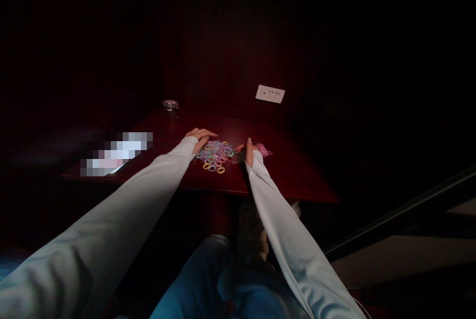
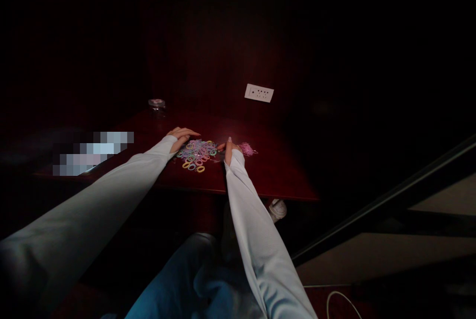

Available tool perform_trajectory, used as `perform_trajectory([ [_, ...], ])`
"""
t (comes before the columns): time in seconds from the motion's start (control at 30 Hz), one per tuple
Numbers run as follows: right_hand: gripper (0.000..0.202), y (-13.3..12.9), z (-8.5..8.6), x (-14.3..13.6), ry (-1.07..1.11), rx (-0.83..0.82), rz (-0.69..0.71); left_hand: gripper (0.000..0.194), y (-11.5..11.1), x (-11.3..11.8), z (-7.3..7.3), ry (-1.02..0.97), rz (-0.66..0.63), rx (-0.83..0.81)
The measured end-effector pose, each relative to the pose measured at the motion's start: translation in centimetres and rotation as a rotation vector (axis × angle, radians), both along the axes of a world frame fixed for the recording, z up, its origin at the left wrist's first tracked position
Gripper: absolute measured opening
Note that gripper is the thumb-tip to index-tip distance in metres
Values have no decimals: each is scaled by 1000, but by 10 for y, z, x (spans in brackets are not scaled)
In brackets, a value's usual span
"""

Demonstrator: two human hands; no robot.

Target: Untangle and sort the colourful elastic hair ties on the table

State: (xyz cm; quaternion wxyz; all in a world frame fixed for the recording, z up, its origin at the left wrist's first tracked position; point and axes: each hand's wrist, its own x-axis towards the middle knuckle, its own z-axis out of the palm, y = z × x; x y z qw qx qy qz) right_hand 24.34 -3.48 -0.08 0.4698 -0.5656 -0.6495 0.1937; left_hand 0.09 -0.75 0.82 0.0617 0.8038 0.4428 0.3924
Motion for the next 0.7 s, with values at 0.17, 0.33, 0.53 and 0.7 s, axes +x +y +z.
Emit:
perform_trajectory([
  [0.17,99,0,0,0,20,1,0,41,-6,-4,7,-5,-170,33],
  [0.33,94,-3,4,-2,38,-10,5,83,-11,-4,4,49,-295,-23],
  [0.53,91,-7,6,-3,54,-6,9,83,-12,-1,-1,47,-275,-18],
  [0.7,93,-8,4,-5,70,-15,-19,30,-7,-3,6,-64,-8,80],
])
